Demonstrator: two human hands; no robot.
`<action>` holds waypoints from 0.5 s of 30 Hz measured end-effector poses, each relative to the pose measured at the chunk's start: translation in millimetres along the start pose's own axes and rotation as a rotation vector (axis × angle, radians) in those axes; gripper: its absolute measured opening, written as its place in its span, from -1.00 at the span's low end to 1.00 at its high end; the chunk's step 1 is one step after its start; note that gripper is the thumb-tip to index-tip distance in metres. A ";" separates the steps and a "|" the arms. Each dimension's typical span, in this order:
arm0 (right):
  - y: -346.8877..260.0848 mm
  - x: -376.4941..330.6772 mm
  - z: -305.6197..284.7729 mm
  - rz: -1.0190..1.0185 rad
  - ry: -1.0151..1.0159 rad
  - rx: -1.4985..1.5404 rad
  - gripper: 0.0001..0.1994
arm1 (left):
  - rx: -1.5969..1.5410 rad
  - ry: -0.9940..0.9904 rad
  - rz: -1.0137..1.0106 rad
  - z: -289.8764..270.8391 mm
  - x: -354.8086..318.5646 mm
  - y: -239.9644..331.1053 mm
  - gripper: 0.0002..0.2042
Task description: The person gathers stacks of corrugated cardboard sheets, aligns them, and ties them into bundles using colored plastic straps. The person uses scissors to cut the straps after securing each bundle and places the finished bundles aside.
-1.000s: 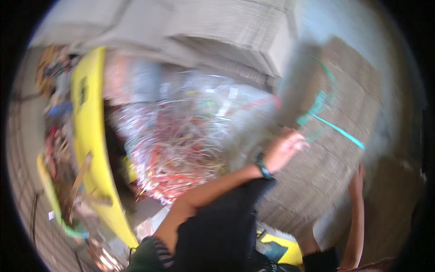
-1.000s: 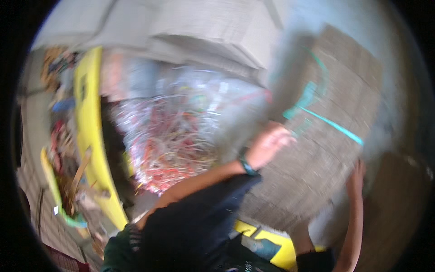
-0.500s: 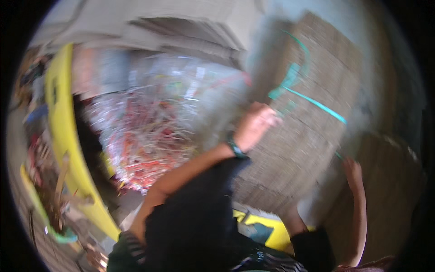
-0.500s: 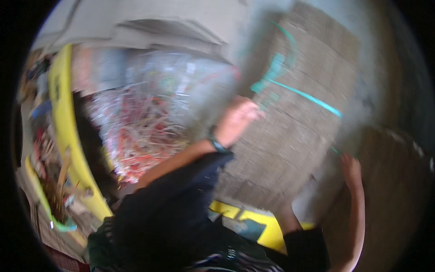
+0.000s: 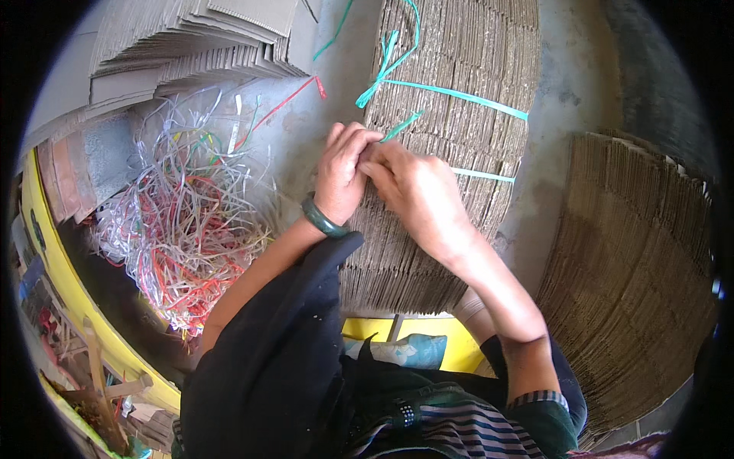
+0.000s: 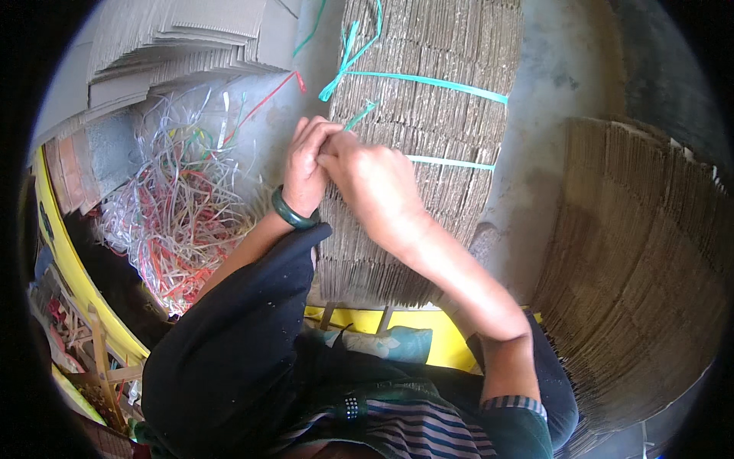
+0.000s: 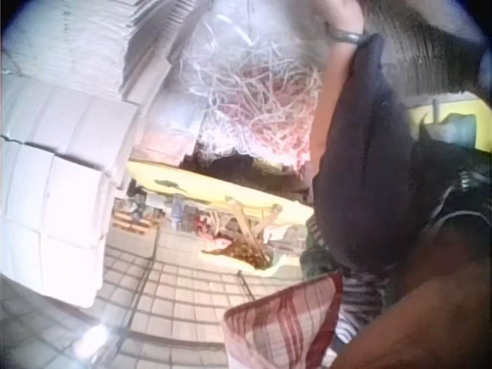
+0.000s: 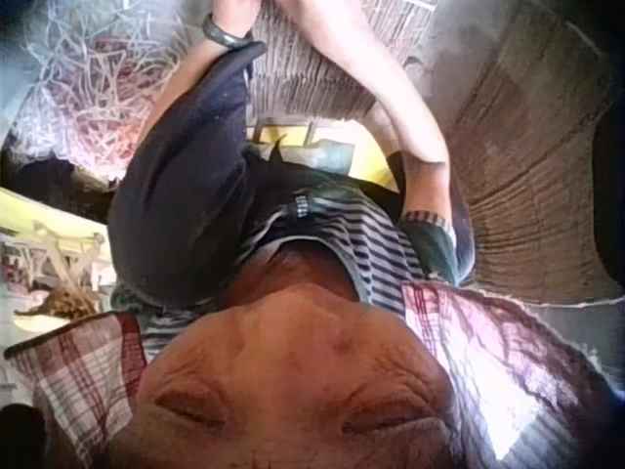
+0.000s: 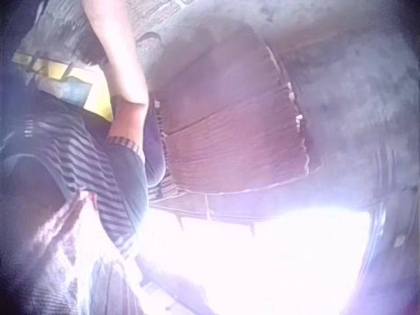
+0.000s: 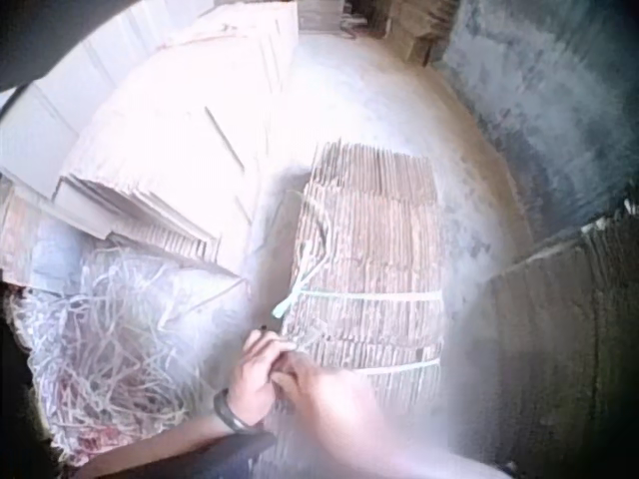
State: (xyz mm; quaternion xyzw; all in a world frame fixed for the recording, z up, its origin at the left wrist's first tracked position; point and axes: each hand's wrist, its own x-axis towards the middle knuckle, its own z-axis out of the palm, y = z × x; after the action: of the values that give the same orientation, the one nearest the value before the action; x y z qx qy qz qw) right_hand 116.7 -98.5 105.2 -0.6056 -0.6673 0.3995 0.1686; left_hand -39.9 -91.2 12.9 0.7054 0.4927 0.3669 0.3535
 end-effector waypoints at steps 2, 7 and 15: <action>-6.6 8.6 14.9 -0.037 0.069 -0.105 -0.81 | -0.089 -0.040 0.007 -1.3 -3.5 -2.1 -0.86; -16.2 23.0 29.5 -0.139 0.154 -0.297 -0.81 | -0.118 -0.168 -0.031 6.0 -11.1 -18.4 -0.82; -7.7 27.2 -23.9 -0.372 0.175 -0.247 -0.57 | -0.227 -0.034 -0.046 -2.5 -3.6 1.9 -0.75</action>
State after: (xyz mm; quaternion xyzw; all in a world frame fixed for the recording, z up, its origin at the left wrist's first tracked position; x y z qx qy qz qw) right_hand 122.8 -64.6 118.7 -0.5204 -0.7941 0.2229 0.2210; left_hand -42.2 -94.7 15.2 0.6556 0.4580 0.3999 0.4478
